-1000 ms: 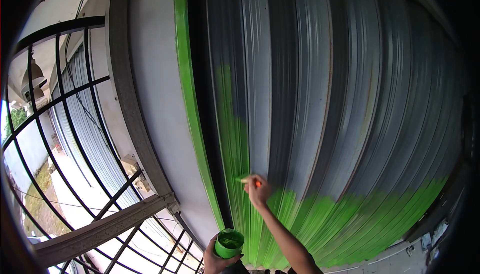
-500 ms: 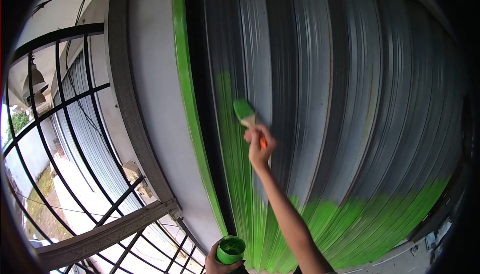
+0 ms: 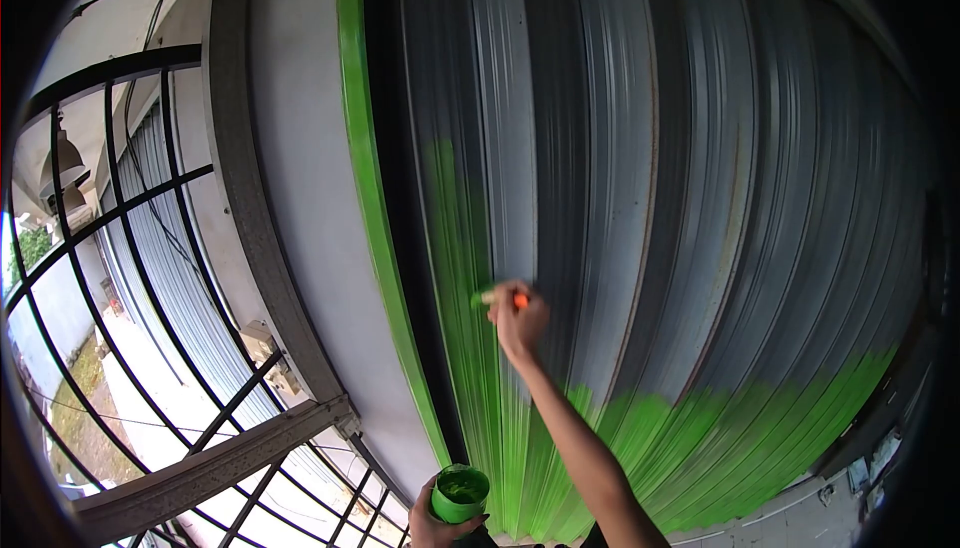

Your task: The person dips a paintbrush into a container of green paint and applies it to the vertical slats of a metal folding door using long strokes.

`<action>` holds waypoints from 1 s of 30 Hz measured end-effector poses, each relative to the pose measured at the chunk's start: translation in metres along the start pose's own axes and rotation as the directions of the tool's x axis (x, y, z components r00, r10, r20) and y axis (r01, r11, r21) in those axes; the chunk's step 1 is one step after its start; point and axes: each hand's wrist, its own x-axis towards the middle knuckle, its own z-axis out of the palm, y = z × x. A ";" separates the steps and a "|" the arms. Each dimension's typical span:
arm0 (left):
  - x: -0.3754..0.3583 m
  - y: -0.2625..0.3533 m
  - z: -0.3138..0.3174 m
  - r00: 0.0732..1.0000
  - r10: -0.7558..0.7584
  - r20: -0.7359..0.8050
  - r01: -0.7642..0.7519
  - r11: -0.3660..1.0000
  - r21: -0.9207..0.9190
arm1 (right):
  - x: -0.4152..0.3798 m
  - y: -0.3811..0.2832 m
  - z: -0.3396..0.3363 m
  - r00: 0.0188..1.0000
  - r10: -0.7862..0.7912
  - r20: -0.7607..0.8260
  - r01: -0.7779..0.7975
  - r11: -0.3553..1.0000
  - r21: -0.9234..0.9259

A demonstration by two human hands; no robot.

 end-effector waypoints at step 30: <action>0.003 -0.006 0.002 1.000 0.027 0.004 -0.026 0.998 -0.065 | 0.071 -0.068 0.033 0.934 -0.357 0.008 0.352 0.917 -0.186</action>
